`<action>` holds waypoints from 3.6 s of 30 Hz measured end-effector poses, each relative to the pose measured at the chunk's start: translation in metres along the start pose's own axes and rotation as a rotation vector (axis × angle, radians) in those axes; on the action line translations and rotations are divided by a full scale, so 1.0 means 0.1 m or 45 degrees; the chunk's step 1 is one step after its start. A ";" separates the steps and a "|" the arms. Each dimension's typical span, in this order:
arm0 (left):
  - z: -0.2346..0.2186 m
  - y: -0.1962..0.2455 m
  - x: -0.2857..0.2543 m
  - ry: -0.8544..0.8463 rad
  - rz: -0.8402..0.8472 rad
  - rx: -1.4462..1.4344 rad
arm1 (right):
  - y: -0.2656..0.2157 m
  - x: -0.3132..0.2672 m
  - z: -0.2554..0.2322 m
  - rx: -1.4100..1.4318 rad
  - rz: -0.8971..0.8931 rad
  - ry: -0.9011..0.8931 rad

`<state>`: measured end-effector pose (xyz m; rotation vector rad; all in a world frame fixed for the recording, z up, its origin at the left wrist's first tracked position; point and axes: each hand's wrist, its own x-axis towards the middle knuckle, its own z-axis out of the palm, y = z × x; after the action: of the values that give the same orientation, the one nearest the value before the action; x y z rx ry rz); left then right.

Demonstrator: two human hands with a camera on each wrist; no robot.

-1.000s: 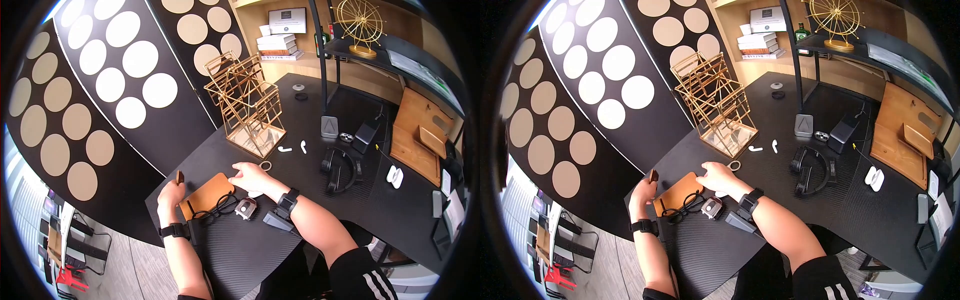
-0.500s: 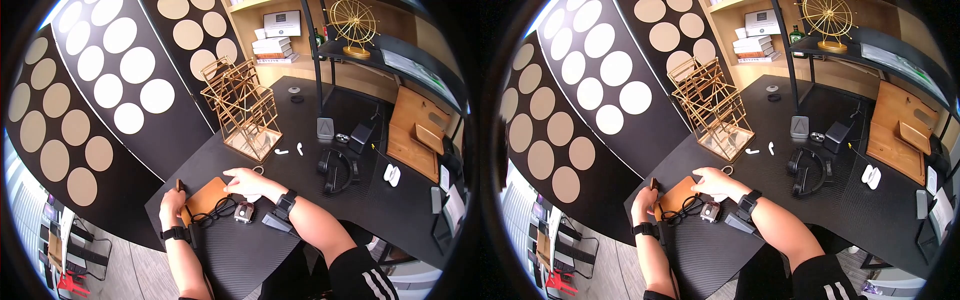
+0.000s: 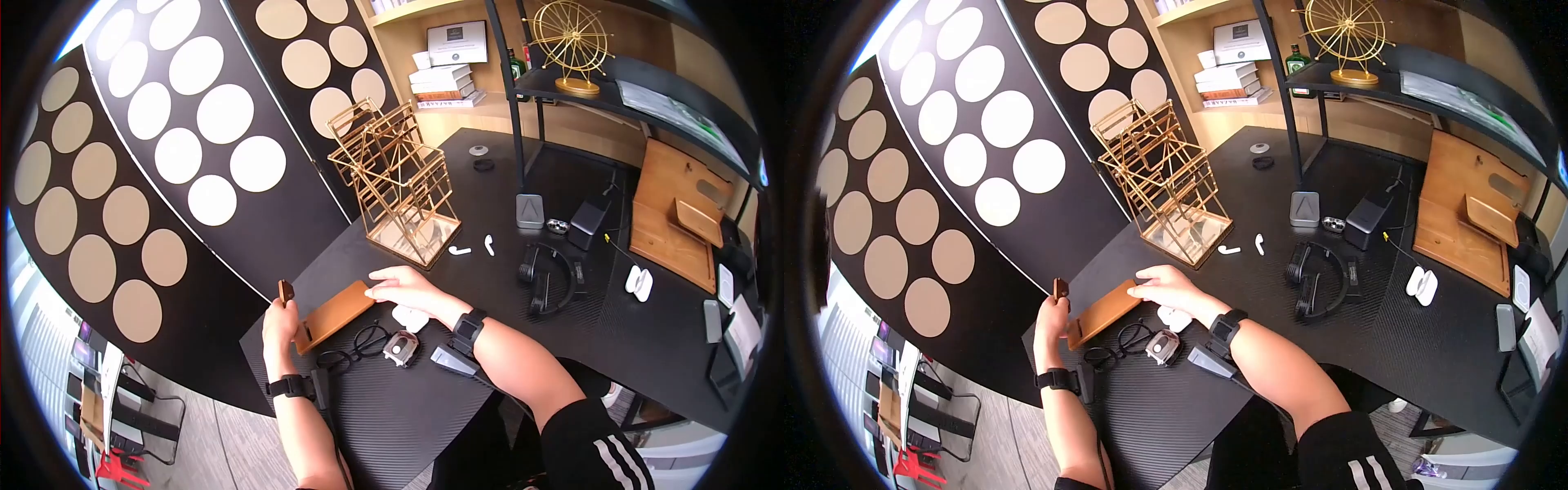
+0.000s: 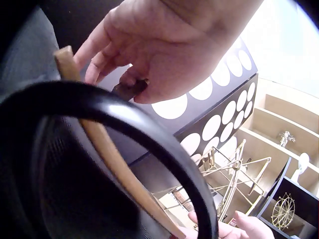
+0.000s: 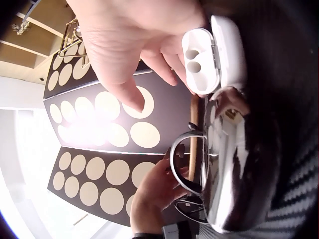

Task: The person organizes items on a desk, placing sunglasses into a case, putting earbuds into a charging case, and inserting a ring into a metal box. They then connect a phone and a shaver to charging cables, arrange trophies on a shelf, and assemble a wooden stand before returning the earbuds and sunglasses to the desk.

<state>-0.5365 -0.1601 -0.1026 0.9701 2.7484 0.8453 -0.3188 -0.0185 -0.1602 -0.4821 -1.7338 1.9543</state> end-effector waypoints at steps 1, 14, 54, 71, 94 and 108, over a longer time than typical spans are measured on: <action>0.01 0.00 0.02 0.004 0.013 -0.005 | 0.02 0.01 0.01 0.110 -0.071 0.028; 0.02 0.31 -0.15 -0.235 0.048 -0.457 | 0.16 0.11 0.00 0.136 -0.335 0.603; 1.71 4.04 -4.28 -0.655 2.224 -0.763 | -1.14 -5.01 -1.97 0.194 -0.503 1.437; 2.43 4.07 -3.70 -2.403 0.160 -1.482 | -0.81 -5.23 -2.26 0.434 -0.546 1.391; 2.41 3.94 -3.96 -2.311 0.345 -1.684 | -0.89 -5.29 -2.24 0.550 -0.670 1.437; 2.46 3.94 -3.91 -3.100 0.648 -1.030 | -0.93 -5.30 -2.25 0.482 -0.581 1.651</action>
<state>0.0562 -0.0296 -0.1294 1.0183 0.0921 0.1372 0.2537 -0.1267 -0.1261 -0.8418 -0.5472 1.0870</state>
